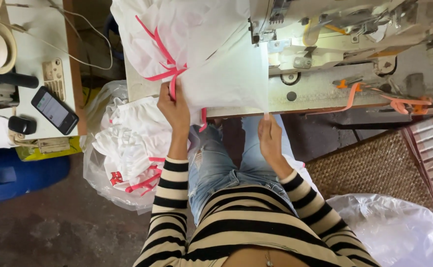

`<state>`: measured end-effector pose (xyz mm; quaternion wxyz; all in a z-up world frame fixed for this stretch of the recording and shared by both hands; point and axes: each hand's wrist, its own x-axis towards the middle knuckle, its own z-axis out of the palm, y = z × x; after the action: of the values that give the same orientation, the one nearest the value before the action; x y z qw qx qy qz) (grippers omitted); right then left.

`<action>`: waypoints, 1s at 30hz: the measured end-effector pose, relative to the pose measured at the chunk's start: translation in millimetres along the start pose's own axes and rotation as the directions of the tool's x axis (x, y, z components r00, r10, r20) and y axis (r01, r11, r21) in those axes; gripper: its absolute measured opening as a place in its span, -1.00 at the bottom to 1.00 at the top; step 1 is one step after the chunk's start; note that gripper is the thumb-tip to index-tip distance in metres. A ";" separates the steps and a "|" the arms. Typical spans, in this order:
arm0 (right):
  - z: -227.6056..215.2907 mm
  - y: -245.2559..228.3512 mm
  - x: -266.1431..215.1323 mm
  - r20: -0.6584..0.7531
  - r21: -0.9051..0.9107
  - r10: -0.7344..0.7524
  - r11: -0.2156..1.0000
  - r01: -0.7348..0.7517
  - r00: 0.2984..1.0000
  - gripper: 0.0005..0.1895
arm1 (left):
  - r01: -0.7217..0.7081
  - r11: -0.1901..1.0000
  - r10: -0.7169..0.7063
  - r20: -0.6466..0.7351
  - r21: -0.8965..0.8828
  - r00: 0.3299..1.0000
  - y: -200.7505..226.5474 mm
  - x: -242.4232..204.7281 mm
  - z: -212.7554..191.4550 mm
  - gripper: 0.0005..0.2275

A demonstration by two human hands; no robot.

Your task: The person is picking up, unfolding, and stacking white garments with pink trim at a sewing station.

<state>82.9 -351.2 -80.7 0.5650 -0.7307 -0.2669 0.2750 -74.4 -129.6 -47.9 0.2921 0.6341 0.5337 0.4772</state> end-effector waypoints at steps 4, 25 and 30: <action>-10.5 13.2 -16.4 0.100 -0.070 0.043 0.997 -0.036 0.994 -0.45 | -0.120 0.993 0.120 -0.048 0.011 0.992 -5.2 31.1 14.7 -0.87; -2.6 -48.7 103.3 0.125 0.066 -0.039 0.997 0.030 0.991 -0.50 | -0.067 0.985 0.056 0.074 0.158 0.996 42.8 111.4 108.5 -0.66; -61.8 -9.8 38.0 0.165 -0.340 -0.086 0.930 0.138 0.983 -0.50 | 0.120 0.993 -0.121 0.170 0.016 0.978 66.6 107.7 77.3 -0.39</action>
<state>152.5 -364.3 -62.0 0.4196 -0.7807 -0.3937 0.2436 20.4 -33.3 13.4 0.3632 0.6401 0.5454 0.4011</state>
